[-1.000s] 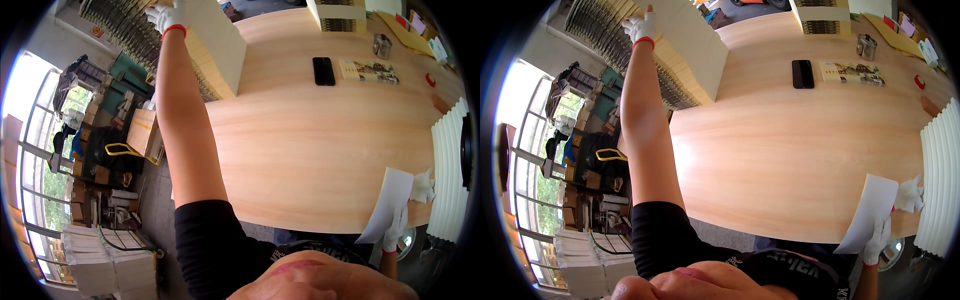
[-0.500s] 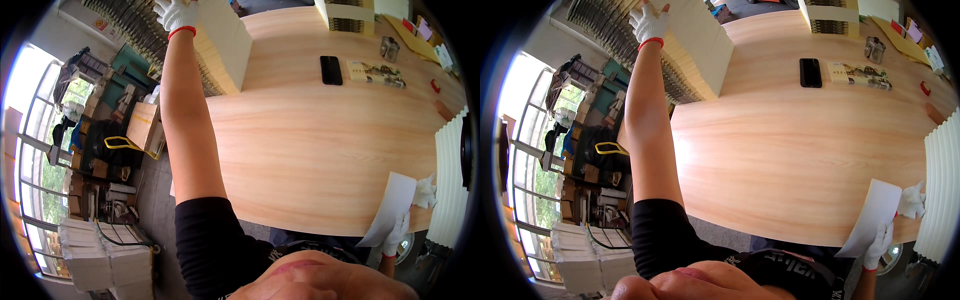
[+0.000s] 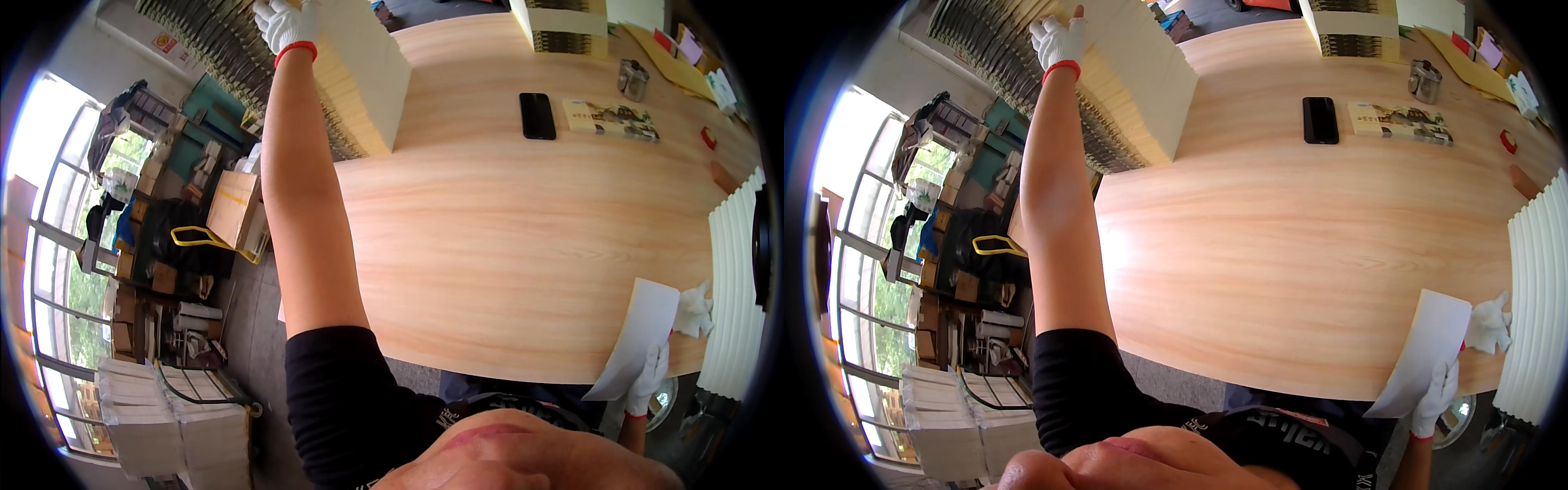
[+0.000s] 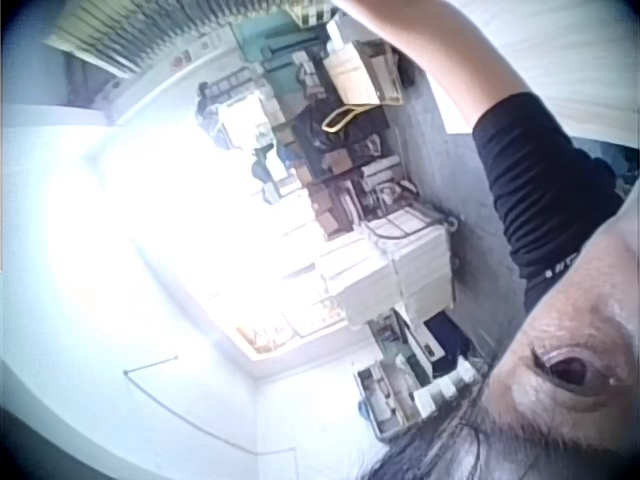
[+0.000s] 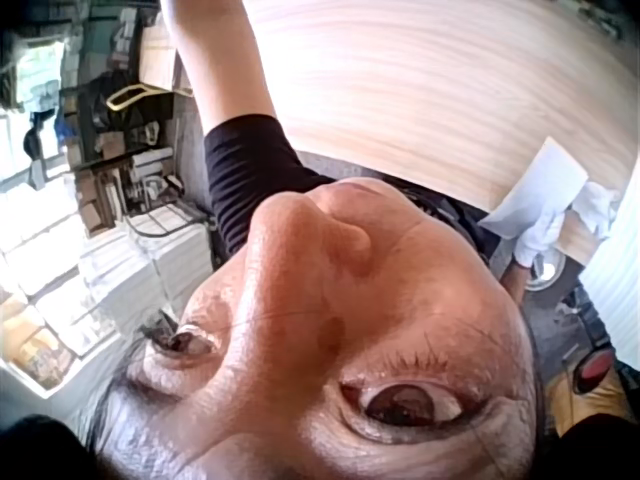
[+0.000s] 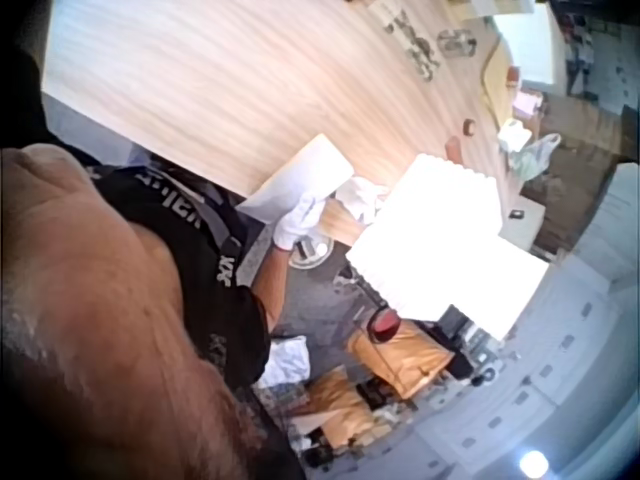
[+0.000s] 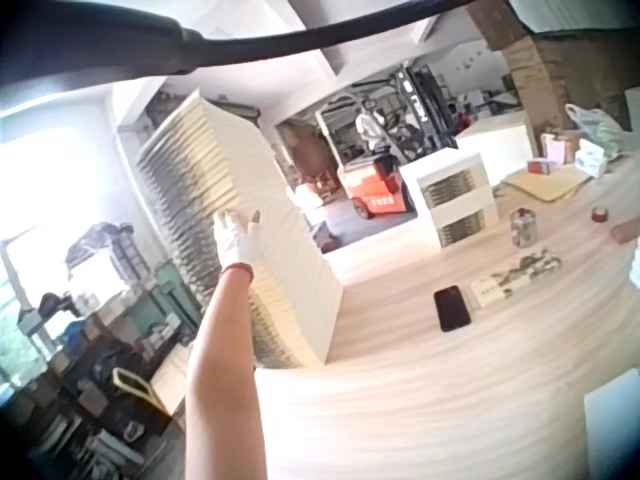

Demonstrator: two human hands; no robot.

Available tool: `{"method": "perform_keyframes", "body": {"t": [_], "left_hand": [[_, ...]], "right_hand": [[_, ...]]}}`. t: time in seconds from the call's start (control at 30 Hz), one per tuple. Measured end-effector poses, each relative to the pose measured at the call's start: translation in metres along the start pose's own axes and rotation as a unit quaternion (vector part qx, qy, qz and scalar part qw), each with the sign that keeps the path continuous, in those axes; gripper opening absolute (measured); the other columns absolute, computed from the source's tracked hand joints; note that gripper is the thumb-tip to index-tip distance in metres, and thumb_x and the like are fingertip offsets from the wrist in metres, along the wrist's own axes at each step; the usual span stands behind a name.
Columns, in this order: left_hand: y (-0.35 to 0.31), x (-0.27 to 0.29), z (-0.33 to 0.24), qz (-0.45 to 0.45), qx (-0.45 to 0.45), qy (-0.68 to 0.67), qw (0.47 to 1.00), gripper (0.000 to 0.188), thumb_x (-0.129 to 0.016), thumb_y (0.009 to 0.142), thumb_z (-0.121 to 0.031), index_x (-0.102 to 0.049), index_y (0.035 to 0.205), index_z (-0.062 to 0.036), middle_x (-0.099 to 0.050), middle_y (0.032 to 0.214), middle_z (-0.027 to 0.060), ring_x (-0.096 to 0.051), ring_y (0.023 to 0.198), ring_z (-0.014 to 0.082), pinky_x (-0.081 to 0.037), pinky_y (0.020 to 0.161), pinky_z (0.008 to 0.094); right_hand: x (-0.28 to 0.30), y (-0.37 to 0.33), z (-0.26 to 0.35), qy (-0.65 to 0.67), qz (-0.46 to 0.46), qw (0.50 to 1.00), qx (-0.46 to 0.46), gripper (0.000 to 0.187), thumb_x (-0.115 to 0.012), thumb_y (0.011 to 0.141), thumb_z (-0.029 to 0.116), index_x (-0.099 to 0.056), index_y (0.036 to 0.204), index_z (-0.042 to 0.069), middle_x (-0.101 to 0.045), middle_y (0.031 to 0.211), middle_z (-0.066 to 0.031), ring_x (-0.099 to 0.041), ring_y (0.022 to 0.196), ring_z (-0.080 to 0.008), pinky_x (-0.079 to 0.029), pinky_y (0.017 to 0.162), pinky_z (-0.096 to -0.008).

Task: The person applies glue with a brush to the edges of stacked wood panels, aligns the panels together, and wipes away excess glue with a cloth.

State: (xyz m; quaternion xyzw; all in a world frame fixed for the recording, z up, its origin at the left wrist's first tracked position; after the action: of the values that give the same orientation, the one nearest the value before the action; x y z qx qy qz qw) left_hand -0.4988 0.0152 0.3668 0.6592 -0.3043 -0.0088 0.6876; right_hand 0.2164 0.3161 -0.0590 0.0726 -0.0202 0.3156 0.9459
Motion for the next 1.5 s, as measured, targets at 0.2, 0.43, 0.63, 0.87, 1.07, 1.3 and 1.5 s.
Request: {"method": "perform_keyframes", "body": {"t": [0.2, 0.43, 0.63, 0.87, 1.07, 1.3, 1.5], "left_hand": [[-0.017, 0.013, -0.021, 0.006, 0.015, 0.025, 1.0, 0.082, -0.061, 0.086, -0.063, -0.044, 0.147, -0.0098, -0.032, 0.152, 0.0134, -0.039, 0.136, 0.0387, -0.044, 0.105, 0.0483], [-0.036, 0.027, -0.045, 0.039, -0.056, 0.093, 0.993, 0.068, -0.061, 0.086, -0.059, -0.045, 0.147, -0.0323, -0.031, 0.154, 0.013, -0.038, 0.136, 0.0389, -0.044, 0.105, 0.0513], [-0.014, 0.013, -0.01, 0.018, 0.029, -0.02, 0.999, 0.082, -0.062, 0.083, -0.061, -0.037, 0.153, -0.0272, -0.023, 0.161, 0.01, -0.036, 0.136, 0.0415, -0.042, 0.107, 0.0504], [-0.013, 0.024, -0.05, 0.02, -0.026, 0.074, 0.997, 0.096, -0.058, 0.083, -0.069, -0.033, 0.155, -0.0095, -0.016, 0.164, 0.0096, -0.018, 0.149, 0.0381, -0.027, 0.118, 0.0477], [0.03, 0.019, -0.035, 0.042, 0.093, 0.001, 0.995, 0.106, -0.045, 0.086, -0.078, -0.019, 0.158, -0.0049, -0.009, 0.167, 0.0147, -0.009, 0.153, 0.0375, -0.018, 0.122, 0.0532], [0.02, 0.017, -0.064, -0.106, -0.066, 0.041, 0.991, 0.079, -0.054, 0.09, -0.061, -0.029, 0.157, -0.0248, -0.015, 0.164, 0.0225, -0.016, 0.149, 0.0473, -0.023, 0.117, 0.0599], [0.081, 0.034, -0.036, -0.036, 0.054, 0.005, 0.998, 0.082, -0.046, 0.092, -0.065, -0.031, 0.155, -0.0156, -0.014, 0.164, 0.0195, -0.016, 0.149, 0.0446, -0.022, 0.118, 0.0583]], "right_hand": [[-0.001, -0.003, 0.004, -0.009, -0.015, 1.0, -0.006, 0.039, -0.043, 0.105, 0.02, -0.052, 0.133, -0.006, -0.062, 0.121, -0.0106, -0.056, 0.108, -0.0162, -0.044, 0.095, -0.0312], [0.005, -0.003, -0.004, -0.013, 0.004, 1.0, -0.003, 0.04, -0.043, 0.105, 0.021, -0.051, 0.134, -0.006, -0.062, 0.121, -0.0108, -0.057, 0.108, -0.0164, -0.044, 0.094, -0.0309], [0.001, 0.0, -0.003, 0.0, 0.009, 1.0, 0.002, 0.04, -0.043, 0.106, 0.021, -0.051, 0.134, -0.006, -0.062, 0.122, -0.0108, -0.056, 0.109, -0.0168, -0.044, 0.095, -0.0314], [0.0, -0.002, -0.003, -0.003, -0.013, 1.0, -0.007, 0.037, -0.043, 0.106, 0.019, -0.052, 0.132, -0.005, -0.062, 0.119, -0.0103, -0.056, 0.107, -0.0161, -0.044, 0.094, -0.0313], [-0.011, 0.0, 0.02, 0.005, 0.013, 1.0, -0.023, 0.029, -0.044, 0.106, 0.02, -0.056, 0.118, -0.003, -0.059, 0.104, -0.0049, -0.052, 0.093, -0.0118, -0.043, 0.084, -0.028], [-0.01, 0.003, 0.015, -0.016, 0.008, 1.0, -0.021, 0.025, -0.046, 0.106, 0.021, -0.056, 0.11, -0.001, -0.056, 0.095, -0.0017, -0.048, 0.086, -0.0094, -0.041, 0.077, -0.0253], [-0.004, -0.002, 0.01, -0.046, 0.024, 0.998, -0.047, 0.022, -0.046, 0.106, 0.021, -0.056, 0.104, 0.001, -0.052, 0.089, 0.0005, -0.044, 0.08, -0.0081, -0.04, 0.072, -0.0257]]}}
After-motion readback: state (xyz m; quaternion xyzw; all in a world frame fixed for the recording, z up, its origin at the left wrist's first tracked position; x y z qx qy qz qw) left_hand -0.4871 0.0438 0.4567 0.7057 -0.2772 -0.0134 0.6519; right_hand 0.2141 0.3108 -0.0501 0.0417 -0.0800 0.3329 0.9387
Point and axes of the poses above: each hand's wrist, its own y-axis towards the middle knuckle, its own x-axis out of the back of the hand, z = x × y, the point moved 3 cm from there along y, towards the middle knuckle
